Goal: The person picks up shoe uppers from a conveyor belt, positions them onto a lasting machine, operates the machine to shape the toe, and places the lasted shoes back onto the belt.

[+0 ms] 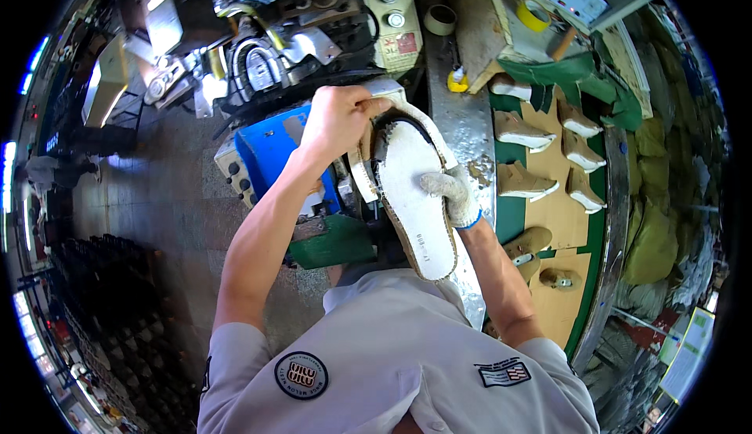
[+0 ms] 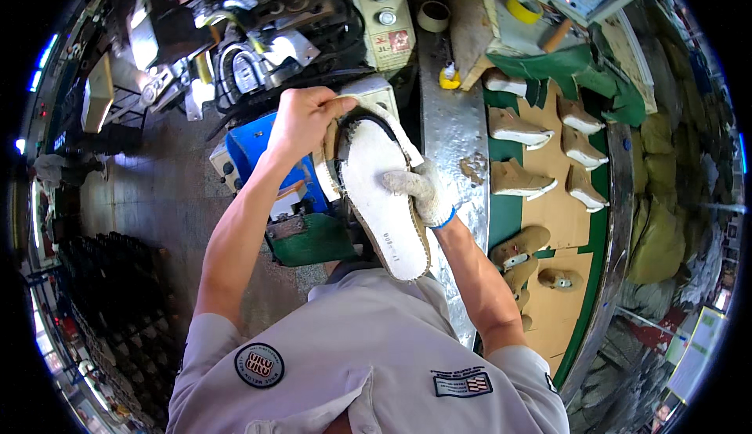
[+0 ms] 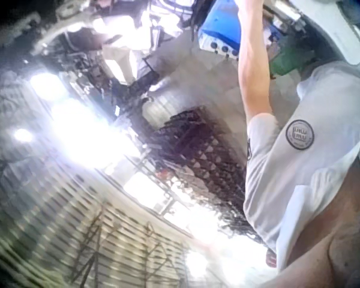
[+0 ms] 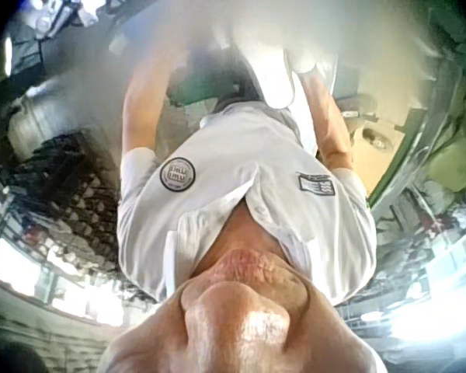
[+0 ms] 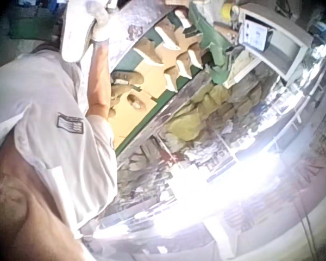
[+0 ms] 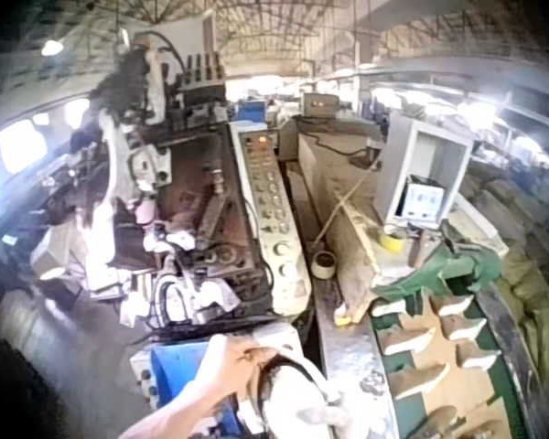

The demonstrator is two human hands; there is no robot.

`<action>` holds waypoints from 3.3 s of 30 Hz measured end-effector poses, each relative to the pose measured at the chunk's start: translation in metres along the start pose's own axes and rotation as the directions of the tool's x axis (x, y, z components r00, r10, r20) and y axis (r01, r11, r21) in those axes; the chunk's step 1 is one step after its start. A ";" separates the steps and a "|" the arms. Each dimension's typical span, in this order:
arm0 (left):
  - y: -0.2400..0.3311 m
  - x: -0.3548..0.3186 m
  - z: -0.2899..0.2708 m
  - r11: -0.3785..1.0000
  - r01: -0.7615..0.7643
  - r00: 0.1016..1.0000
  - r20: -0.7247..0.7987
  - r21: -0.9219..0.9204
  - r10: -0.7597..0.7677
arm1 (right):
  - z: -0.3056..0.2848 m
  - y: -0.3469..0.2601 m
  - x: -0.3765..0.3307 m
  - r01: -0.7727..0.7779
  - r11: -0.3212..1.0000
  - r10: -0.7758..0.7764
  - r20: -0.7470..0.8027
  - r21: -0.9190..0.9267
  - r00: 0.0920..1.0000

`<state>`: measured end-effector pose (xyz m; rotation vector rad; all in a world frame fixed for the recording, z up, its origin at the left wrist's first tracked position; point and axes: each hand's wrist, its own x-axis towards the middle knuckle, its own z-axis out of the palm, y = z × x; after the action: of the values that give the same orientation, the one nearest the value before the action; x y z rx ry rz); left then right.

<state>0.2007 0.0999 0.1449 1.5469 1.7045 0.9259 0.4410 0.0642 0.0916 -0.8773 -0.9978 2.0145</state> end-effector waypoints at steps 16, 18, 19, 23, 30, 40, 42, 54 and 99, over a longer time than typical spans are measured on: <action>-0.111 -0.127 -0.028 0.063 0.434 0.882 0.410 -0.898 -0.231 | 0.100 0.035 0.118 -0.324 0.850 0.177 0.354 0.414 0.918; -0.104 -0.135 -0.035 0.246 0.237 0.966 0.201 -0.940 -0.163 | 0.100 0.022 0.117 -0.307 0.901 0.187 0.363 0.308 0.913; -0.099 -0.139 -0.041 0.406 0.198 0.974 0.130 -0.892 -0.187 | 0.102 0.018 0.107 -0.274 0.926 0.177 0.346 0.258 0.922; -0.076 -0.150 -0.080 0.775 0.141 0.958 -0.111 -0.615 -0.263 | 0.126 0.025 0.078 0.151 0.976 -0.135 0.107 -0.159 0.985; -0.043 -0.160 -0.125 0.990 0.050 0.951 -0.309 0.135 -0.006 | 0.164 0.056 0.127 -0.068 0.994 0.059 0.103 0.082 0.993; -0.174 -0.043 -0.131 0.465 0.080 0.909 -0.128 -0.882 -0.398 | 0.151 0.085 0.131 -0.209 0.925 0.183 0.110 0.316 0.977; -0.181 -0.030 -0.135 0.495 0.099 0.898 -0.136 -0.863 -0.417 | 0.162 0.083 0.141 -0.183 0.945 0.190 0.002 0.270 0.982; -0.173 -0.008 -0.142 0.598 -0.071 0.772 -0.424 -0.798 -0.474 | 0.184 0.083 0.207 -0.094 0.980 0.109 -0.080 0.175 0.991; -0.154 -0.034 -0.105 0.085 0.148 0.823 0.075 -0.985 -0.563 | 0.197 0.097 0.222 0.068 0.995 -0.057 -0.143 0.070 0.988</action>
<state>0.0333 0.0501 0.0722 0.0006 1.0350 1.5853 0.1392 0.1308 0.0460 -0.9231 -0.8556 1.8962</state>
